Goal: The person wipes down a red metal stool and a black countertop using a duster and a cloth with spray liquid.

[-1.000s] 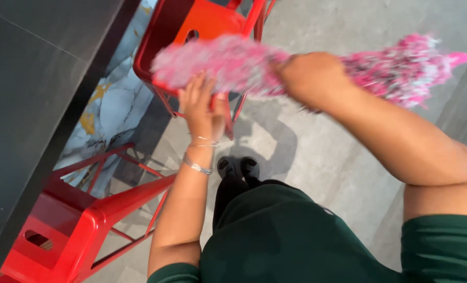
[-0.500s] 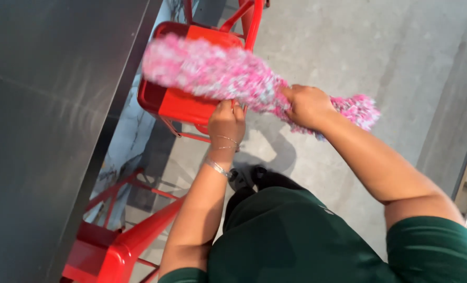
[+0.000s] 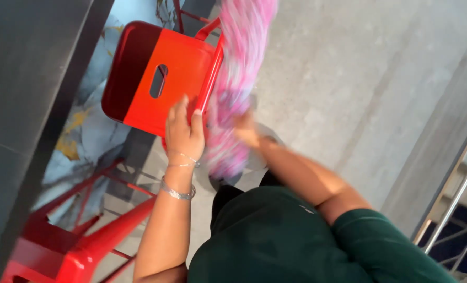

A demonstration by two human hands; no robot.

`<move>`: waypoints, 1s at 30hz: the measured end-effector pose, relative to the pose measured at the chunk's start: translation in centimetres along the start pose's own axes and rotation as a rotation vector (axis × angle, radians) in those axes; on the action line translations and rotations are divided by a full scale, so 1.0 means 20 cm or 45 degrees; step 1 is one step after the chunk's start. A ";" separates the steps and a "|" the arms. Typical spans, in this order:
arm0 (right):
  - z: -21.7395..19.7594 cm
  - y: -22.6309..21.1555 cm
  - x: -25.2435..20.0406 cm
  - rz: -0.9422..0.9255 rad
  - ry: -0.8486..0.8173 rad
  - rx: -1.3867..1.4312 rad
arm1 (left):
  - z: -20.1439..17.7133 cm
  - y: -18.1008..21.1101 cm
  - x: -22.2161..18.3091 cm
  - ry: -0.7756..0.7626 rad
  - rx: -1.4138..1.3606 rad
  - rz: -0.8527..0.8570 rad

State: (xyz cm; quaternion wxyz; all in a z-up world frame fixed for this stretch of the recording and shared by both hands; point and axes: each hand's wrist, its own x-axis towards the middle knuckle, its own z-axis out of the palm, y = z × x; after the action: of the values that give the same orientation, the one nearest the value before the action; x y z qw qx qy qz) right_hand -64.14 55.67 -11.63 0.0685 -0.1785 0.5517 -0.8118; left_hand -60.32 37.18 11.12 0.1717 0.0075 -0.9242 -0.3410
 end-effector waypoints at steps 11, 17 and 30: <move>0.25 -0.10 -0.53 0.947 0.028 0.143 | 0.11 0.34 0.17 0.017 0.202 -0.539; 0.52 0.08 -0.39 1.021 -0.138 0.270 | 0.15 0.36 0.19 0.061 0.415 -0.482; -0.31 0.15 0.14 0.568 -0.160 -0.511 | 0.22 0.28 0.17 0.064 0.524 -0.334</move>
State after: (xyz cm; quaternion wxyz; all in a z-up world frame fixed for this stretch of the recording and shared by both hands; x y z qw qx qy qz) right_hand -69.17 58.97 -15.88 0.2424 -0.1130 0.7212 -0.6390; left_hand -64.43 43.79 12.69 0.1435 0.1708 -0.9608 -0.1647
